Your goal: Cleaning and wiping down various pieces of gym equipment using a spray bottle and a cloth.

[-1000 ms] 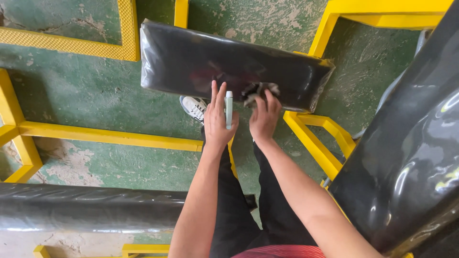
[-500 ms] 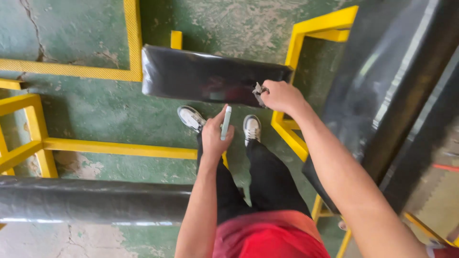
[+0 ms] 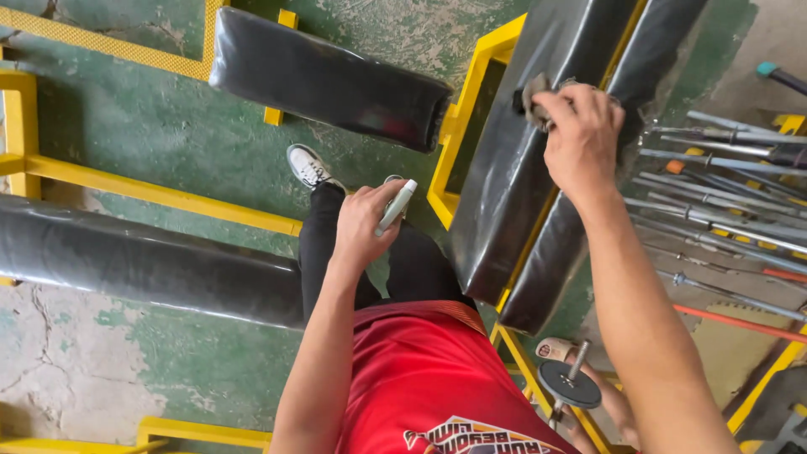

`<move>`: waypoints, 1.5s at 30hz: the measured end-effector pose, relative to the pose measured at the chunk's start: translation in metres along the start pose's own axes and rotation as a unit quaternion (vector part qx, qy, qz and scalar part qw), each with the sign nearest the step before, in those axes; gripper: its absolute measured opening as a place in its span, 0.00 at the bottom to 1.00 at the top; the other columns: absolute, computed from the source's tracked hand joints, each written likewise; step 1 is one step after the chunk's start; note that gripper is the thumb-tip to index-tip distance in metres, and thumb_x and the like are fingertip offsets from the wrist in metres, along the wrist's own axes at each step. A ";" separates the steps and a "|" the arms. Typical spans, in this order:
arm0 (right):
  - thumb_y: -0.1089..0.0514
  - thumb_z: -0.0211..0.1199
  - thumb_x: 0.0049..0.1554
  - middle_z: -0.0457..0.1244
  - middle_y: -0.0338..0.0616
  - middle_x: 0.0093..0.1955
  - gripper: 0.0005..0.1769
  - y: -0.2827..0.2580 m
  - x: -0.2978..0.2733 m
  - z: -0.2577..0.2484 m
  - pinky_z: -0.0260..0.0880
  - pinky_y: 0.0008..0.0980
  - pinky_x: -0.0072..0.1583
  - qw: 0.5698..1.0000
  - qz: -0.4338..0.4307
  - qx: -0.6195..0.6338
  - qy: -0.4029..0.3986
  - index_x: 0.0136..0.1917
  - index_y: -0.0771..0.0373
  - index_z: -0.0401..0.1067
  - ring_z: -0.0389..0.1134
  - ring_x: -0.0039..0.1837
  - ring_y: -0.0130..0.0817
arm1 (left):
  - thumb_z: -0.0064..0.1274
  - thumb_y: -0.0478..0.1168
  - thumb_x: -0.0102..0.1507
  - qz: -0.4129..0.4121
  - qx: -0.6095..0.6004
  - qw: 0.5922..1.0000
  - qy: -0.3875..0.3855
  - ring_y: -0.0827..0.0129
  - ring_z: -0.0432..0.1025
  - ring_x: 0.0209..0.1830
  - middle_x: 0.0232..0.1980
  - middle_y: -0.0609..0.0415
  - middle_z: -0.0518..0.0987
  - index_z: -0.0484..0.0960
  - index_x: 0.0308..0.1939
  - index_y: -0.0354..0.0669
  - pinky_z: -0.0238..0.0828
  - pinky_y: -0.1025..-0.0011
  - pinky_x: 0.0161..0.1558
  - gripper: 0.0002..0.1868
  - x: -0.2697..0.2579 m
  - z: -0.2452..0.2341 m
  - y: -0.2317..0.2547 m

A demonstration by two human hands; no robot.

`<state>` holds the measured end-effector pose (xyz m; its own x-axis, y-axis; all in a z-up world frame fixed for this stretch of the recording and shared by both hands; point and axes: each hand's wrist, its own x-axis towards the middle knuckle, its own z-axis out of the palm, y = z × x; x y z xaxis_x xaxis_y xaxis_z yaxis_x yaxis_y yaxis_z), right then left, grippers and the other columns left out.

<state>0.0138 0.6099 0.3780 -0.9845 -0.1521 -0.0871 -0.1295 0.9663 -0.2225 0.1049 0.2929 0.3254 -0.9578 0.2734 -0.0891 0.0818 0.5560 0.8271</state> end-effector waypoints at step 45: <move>0.62 0.61 0.61 0.56 0.43 0.81 0.14 -0.060 -0.178 0.099 0.36 0.60 0.81 0.993 -0.039 -0.004 -0.109 0.60 0.58 0.78 0.42 0.85 0.48 | 0.58 0.36 0.47 0.056 -0.151 0.978 -0.135 0.53 0.79 0.46 0.53 0.52 0.84 0.83 0.54 0.46 0.77 0.62 0.46 0.29 -0.108 0.055 -0.015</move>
<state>0.2085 0.5581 0.3113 -0.9226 -0.2675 -0.2780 -0.2069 0.9513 -0.2287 0.2221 0.2980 0.2917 -0.8365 0.5391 -0.0982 0.0576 0.2646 0.9626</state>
